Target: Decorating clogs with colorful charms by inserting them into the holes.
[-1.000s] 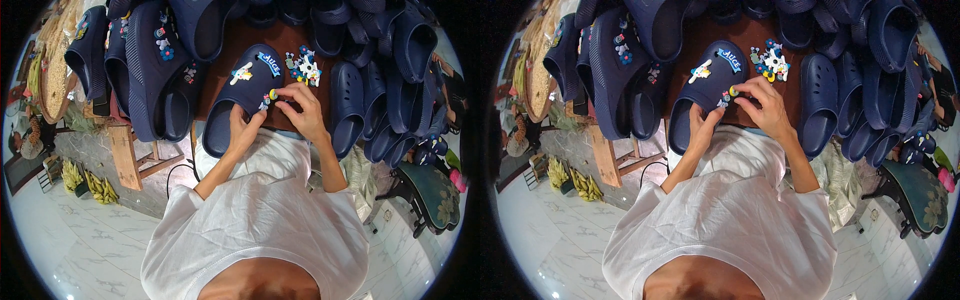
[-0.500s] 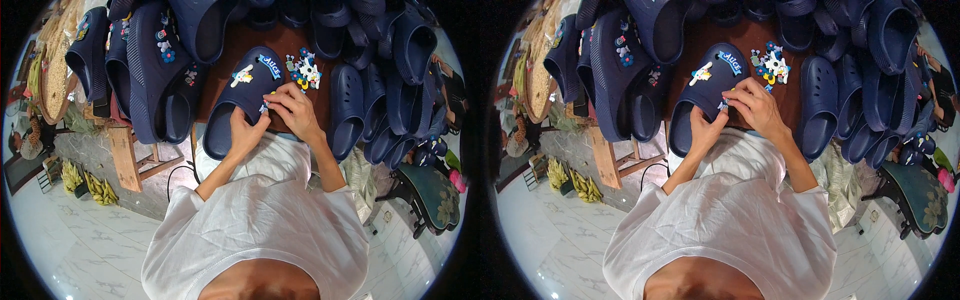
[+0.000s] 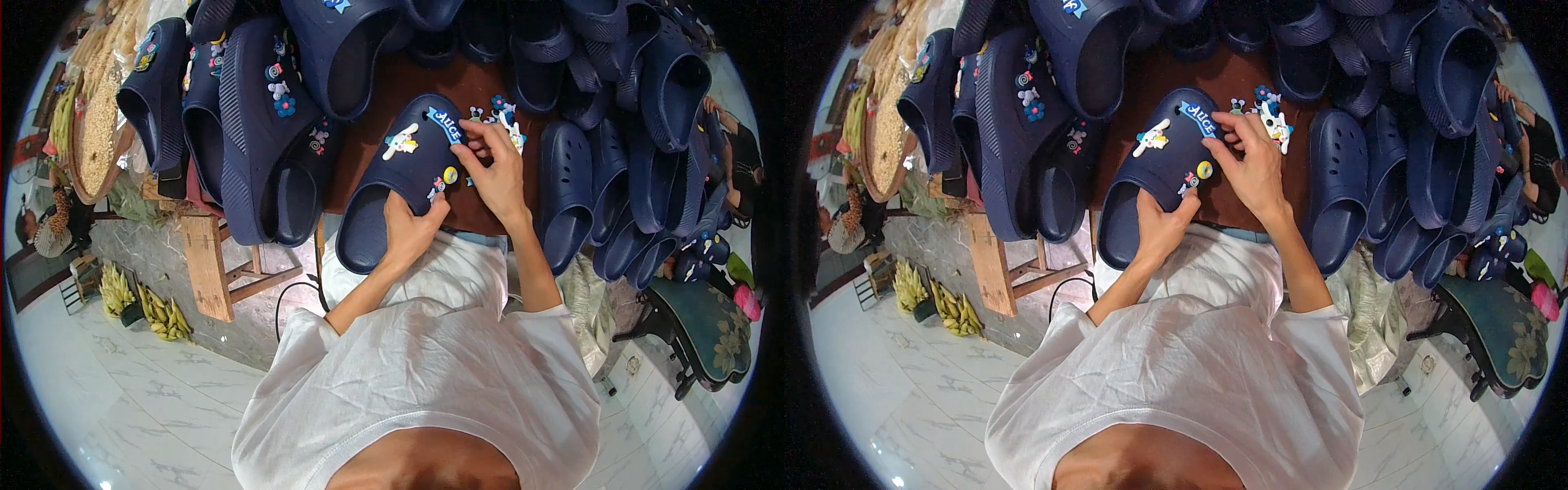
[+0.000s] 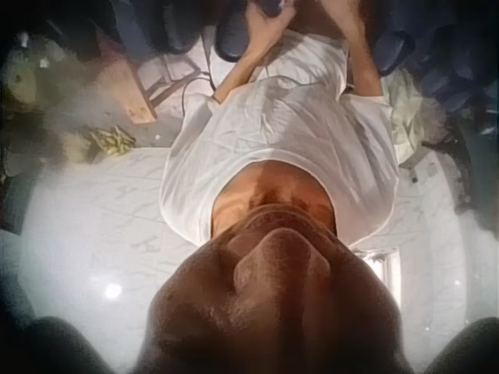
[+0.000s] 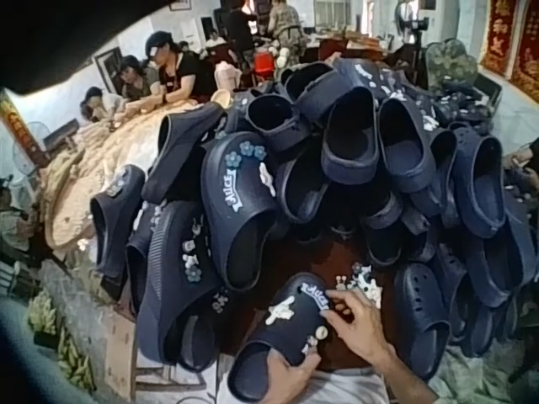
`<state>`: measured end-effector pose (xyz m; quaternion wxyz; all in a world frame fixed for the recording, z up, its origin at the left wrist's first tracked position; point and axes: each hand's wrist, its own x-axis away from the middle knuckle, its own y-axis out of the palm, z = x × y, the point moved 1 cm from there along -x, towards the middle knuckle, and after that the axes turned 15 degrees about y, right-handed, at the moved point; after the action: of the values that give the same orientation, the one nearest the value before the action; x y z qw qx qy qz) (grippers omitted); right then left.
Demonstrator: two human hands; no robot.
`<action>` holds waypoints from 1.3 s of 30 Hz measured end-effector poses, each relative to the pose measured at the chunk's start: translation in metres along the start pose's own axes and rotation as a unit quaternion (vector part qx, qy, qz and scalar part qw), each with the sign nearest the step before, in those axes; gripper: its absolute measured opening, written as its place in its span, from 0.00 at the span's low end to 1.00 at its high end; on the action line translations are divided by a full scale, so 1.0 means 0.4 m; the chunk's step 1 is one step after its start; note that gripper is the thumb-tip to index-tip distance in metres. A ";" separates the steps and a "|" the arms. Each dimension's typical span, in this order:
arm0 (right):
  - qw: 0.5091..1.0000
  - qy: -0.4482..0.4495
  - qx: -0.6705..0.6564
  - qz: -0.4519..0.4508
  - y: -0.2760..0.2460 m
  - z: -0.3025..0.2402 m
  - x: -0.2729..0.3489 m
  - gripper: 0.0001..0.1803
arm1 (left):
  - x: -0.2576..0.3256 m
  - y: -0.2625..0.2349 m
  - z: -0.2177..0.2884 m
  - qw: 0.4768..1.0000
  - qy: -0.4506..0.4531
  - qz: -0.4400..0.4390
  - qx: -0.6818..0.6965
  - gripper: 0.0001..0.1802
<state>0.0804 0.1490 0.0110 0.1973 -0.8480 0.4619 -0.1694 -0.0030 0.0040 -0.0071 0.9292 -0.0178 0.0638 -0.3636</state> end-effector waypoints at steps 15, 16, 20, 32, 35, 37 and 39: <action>1.000 -0.007 -0.028 -0.001 0.006 0.014 0.014 0.15 | -0.001 -0.018 0.007 0.999 -0.025 -0.042 0.004 0.24; 1.000 -0.008 -0.024 0.006 0.003 0.022 0.023 0.15 | -0.001 -0.018 0.009 0.998 -0.031 -0.044 0.013 0.24; 1.000 -0.002 -0.016 0.016 -0.003 0.045 0.043 0.14 | -0.005 -0.016 0.011 0.997 -0.056 -0.042 0.030 0.24; 0.997 0.007 0.018 0.070 0.048 -0.019 -0.020 0.15 | 0.007 -0.014 -0.005 0.998 -0.015 -0.032 0.051 0.26; 0.992 -0.026 0.030 0.123 0.076 -0.017 -0.043 0.11 | -0.001 -0.028 0.013 0.995 -0.043 -0.062 0.065 0.27; 0.990 -0.021 0.029 0.135 0.094 -0.014 -0.047 0.10 | -0.004 -0.045 0.019 0.993 -0.058 -0.083 0.063 0.28; 0.990 -0.013 0.021 0.139 0.101 -0.013 -0.046 0.10 | -0.003 -0.061 0.006 0.973 -0.114 -0.049 0.193 0.32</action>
<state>0.0394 0.1436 -0.0063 0.2430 -0.7736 0.5686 -0.1388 -0.0199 -0.0130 -0.0028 0.8974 0.1180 -0.1146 -0.4095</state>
